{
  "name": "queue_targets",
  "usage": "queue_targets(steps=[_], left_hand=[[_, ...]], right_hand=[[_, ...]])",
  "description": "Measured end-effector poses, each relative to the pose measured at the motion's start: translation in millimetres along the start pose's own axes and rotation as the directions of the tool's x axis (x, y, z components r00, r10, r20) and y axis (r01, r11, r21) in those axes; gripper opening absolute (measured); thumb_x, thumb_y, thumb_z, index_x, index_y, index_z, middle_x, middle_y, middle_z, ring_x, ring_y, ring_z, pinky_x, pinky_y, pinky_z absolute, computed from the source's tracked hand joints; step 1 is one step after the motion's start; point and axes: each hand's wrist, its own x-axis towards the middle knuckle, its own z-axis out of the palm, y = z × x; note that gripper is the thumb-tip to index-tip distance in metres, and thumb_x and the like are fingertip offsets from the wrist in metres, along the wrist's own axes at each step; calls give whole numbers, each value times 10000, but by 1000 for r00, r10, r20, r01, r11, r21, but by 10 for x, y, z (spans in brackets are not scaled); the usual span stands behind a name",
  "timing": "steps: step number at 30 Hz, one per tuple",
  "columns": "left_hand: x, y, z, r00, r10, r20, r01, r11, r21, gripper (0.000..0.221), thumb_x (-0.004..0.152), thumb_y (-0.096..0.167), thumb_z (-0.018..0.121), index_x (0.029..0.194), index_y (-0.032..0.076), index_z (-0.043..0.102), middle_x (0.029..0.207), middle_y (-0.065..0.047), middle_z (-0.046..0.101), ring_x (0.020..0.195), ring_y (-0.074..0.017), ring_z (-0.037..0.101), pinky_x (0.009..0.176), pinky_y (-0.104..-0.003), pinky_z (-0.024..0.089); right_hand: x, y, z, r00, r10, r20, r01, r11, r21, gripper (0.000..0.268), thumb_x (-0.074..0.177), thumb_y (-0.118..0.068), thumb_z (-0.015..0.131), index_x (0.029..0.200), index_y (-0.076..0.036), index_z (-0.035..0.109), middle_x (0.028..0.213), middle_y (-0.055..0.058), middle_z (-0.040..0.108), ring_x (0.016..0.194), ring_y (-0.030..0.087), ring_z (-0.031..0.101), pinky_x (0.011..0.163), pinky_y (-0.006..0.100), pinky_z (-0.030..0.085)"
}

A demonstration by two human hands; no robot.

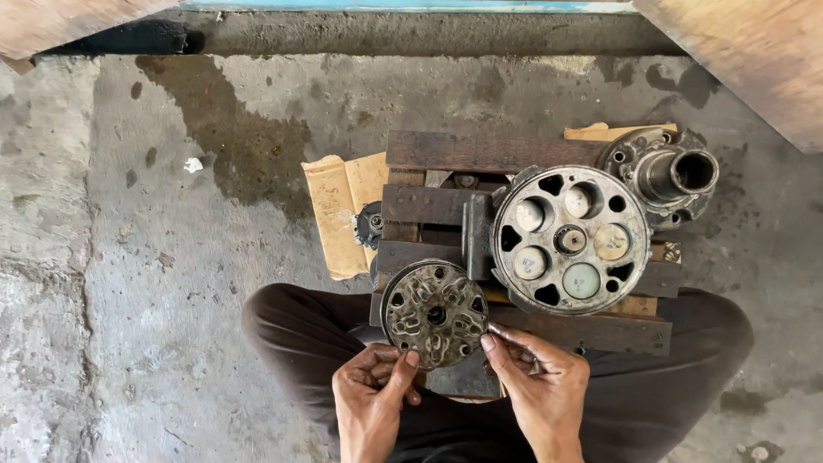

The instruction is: Inspecting and aligning a circular valve plate on a compressor assembly

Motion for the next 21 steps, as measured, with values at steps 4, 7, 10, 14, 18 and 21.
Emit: queue_targets(steps=[4,7,10,14,18,21], left_hand=[[9,-39,-7,1000,21,-5,-21,1000,-5,179,802,-7,824,819,-143,708,543,-179,684,391,-221,561,413,-299,446],[6,-38,-5,1000,30,2,-30,999,-21,173,810,-17,816,832,-142,699,563,-203,708,398,-219,553,419,-294,439],[0,-37,-7,998,68,-9,-68,997,44,224,788,50,843,806,-139,726,517,-167,688,357,-210,569,382,-276,429],[1,-47,-23,994,107,9,-107,994,23,191,804,20,826,795,-124,701,517,-168,688,355,-195,556,388,-273,447],[-8,-42,-22,992,122,19,-122,992,24,197,818,37,822,782,-108,694,487,-143,655,338,-174,533,363,-274,455],[-11,-35,-23,993,113,22,-113,993,22,200,829,39,814,784,-113,693,484,-137,645,334,-167,524,358,-275,455]], right_hand=[[4,1,5,1000,4,-12,-4,1000,-29,250,742,6,835,972,97,803,623,127,752,459,99,567,394,187,428],[6,-49,20,999,-46,-15,44,993,-113,260,731,-9,843,975,73,807,690,126,797,494,83,594,438,172,459],[4,-126,30,994,-112,13,112,971,-213,276,738,-48,833,1004,18,806,765,119,830,446,79,611,392,174,480],[-7,-166,48,973,-225,55,230,910,-346,272,727,-62,836,995,-29,803,802,97,831,501,87,715,463,173,611],[-9,-195,59,943,-327,67,321,836,-445,296,706,-49,848,997,-31,795,818,124,814,508,90,724,450,172,600],[-14,-210,67,929,-361,80,357,821,-445,311,705,-31,848,1010,-20,785,823,119,809,531,87,733,465,169,612]])
